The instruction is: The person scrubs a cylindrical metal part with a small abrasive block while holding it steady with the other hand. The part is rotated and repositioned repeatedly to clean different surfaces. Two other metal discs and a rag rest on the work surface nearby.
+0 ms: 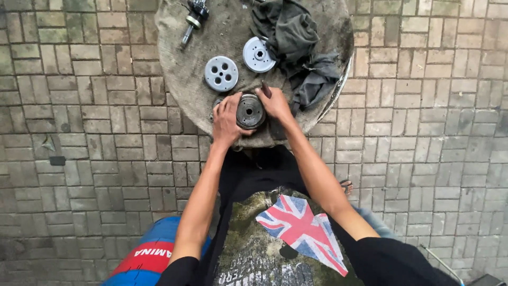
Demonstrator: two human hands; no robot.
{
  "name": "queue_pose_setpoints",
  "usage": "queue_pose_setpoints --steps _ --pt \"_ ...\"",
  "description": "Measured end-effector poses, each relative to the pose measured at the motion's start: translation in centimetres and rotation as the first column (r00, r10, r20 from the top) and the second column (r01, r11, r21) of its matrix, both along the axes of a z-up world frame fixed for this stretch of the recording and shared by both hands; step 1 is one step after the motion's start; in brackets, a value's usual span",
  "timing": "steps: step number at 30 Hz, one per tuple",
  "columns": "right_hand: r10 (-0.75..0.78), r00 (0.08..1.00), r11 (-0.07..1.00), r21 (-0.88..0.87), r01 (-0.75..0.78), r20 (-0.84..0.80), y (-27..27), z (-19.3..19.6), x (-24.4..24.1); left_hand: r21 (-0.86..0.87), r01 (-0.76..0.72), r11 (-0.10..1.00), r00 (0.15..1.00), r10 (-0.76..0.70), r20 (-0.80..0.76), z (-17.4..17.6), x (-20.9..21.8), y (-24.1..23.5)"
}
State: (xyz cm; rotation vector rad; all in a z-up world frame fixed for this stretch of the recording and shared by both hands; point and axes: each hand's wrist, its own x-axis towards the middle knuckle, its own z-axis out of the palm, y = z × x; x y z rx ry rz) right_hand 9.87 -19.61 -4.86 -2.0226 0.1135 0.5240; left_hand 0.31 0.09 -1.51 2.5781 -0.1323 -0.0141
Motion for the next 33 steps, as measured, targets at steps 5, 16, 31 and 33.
queue_pose_setpoints --steps 5,16,31,33 --pt "0.019 1.000 1.000 -0.024 -0.019 0.001 -0.5 1.4 -0.6 -0.038 -0.019 0.999 0.999 0.018 -0.030 1.0 0.3 -0.1" --pt "-0.045 0.999 0.997 -0.060 0.046 0.014 -0.3 2.4 -1.3 -0.065 -0.014 0.998 0.999 0.012 -0.039 0.5 0.2 0.2" --pt "0.104 0.991 0.994 0.007 -0.105 0.086 -4.9 0.9 -3.5 -0.093 -0.014 0.996 1.000 0.015 0.013 0.8 -0.1 -0.1" --pt "0.073 0.991 0.996 0.033 -0.077 0.110 -3.8 1.2 -3.8 -0.078 -0.009 0.997 0.999 0.011 0.034 0.5 -0.1 0.0"
